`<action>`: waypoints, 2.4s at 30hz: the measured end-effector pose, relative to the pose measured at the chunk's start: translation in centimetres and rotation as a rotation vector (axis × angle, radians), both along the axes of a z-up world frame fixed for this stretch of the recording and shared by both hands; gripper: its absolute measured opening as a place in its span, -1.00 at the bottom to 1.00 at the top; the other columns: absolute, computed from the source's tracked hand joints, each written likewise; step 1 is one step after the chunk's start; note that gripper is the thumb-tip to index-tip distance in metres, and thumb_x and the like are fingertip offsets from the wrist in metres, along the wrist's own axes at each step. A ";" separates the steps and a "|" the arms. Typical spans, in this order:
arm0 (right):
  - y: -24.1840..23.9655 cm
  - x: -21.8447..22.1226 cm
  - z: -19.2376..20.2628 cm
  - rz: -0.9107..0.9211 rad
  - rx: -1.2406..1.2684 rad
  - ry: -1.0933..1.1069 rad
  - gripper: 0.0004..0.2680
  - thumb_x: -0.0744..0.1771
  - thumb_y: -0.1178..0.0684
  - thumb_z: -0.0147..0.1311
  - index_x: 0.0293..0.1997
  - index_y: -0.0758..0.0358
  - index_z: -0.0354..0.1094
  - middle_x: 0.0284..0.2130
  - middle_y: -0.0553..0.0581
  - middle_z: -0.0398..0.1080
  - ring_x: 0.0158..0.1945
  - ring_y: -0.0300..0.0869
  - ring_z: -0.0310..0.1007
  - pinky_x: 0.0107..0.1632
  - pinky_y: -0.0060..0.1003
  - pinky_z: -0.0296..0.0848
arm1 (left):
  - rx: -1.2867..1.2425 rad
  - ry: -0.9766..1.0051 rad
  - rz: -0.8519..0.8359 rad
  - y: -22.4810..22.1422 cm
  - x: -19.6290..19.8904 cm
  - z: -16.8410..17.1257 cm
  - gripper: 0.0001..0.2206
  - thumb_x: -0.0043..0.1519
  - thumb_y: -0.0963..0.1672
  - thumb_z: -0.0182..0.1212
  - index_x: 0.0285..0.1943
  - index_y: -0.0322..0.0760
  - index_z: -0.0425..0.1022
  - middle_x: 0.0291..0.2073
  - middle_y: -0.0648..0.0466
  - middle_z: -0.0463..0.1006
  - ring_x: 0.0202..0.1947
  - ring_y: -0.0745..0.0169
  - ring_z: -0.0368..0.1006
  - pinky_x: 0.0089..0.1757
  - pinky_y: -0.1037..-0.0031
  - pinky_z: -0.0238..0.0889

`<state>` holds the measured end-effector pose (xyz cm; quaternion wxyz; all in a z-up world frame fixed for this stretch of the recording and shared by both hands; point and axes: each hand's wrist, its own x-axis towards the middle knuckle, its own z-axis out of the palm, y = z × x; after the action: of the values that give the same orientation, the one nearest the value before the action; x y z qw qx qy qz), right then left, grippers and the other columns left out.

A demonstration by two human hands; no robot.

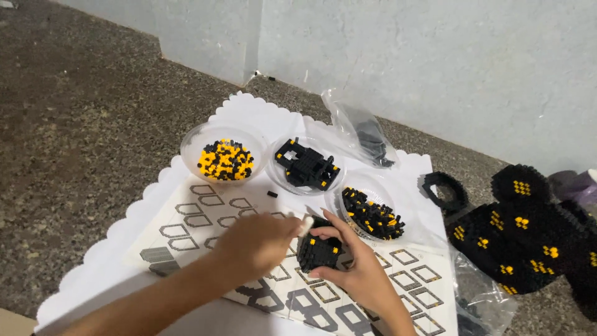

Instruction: Assembling a small block-based toy by precisely attaching tiny plastic pieces to a base structure.

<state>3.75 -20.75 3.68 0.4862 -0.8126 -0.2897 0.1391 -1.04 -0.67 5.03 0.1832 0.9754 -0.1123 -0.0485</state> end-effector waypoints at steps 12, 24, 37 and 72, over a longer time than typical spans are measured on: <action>0.0 0.0 -0.2 -0.010 -0.009 -0.067 -0.25 0.07 0.06 0.39 0.35 0.05 -0.08 0.05 0.09 0.37 0.18 -0.19 0.29 0.27 -0.30 0.08 | -0.240 0.108 0.037 -0.1 0.3 -0.8 -0.68 0.32 0.04 -0.42 -0.20 -0.10 0.25 -0.55 -0.03 0.41 -0.48 -0.04 0.38 -0.37 0.14 0.14; 0.1 -0.9 -0.6 -0.075 -0.214 -0.239 -0.33 0.15 -0.01 0.33 0.35 0.00 -0.07 -0.13 -0.13 0.47 0.09 -0.17 0.14 0.19 -0.22 0.01 | -0.102 0.142 0.226 4.3 0.3 -2.7 -0.69 0.27 -0.04 -0.09 0.15 -0.07 0.40 0.03 0.22 0.42 0.13 0.17 0.19 0.10 0.31 0.08; 0.2 -0.2 -1.2 -0.030 -0.015 -0.854 -0.45 0.22 0.00 0.25 0.29 0.22 -0.02 0.16 0.09 0.30 0.19 -0.14 0.34 0.26 -0.06 0.09 | -1.134 0.130 0.015 0.9 4.8 -1.5 -0.54 0.00 -0.04 0.23 0.12 -0.18 0.45 -0.27 0.14 0.51 -0.32 0.39 0.42 -0.26 0.63 0.37; -1.4 8.6 2.4 -0.508 -0.233 -0.293 -0.86 0.32 0.13 -0.03 -0.18 0.35 0.44 -0.29 0.31 0.48 -0.22 0.12 0.46 -0.06 -0.05 0.38 | -1.377 0.122 0.288 0.0 5.8 -7.7 -0.55 0.02 -0.04 0.39 0.10 -0.21 0.51 -0.40 -0.02 0.36 -0.32 0.26 0.37 -0.29 0.52 0.35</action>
<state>12.34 -22.18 6.12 0.3619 -0.9207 -0.1266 -0.0731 4.80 -0.63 -2.64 0.7694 0.6383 0.0232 0.0037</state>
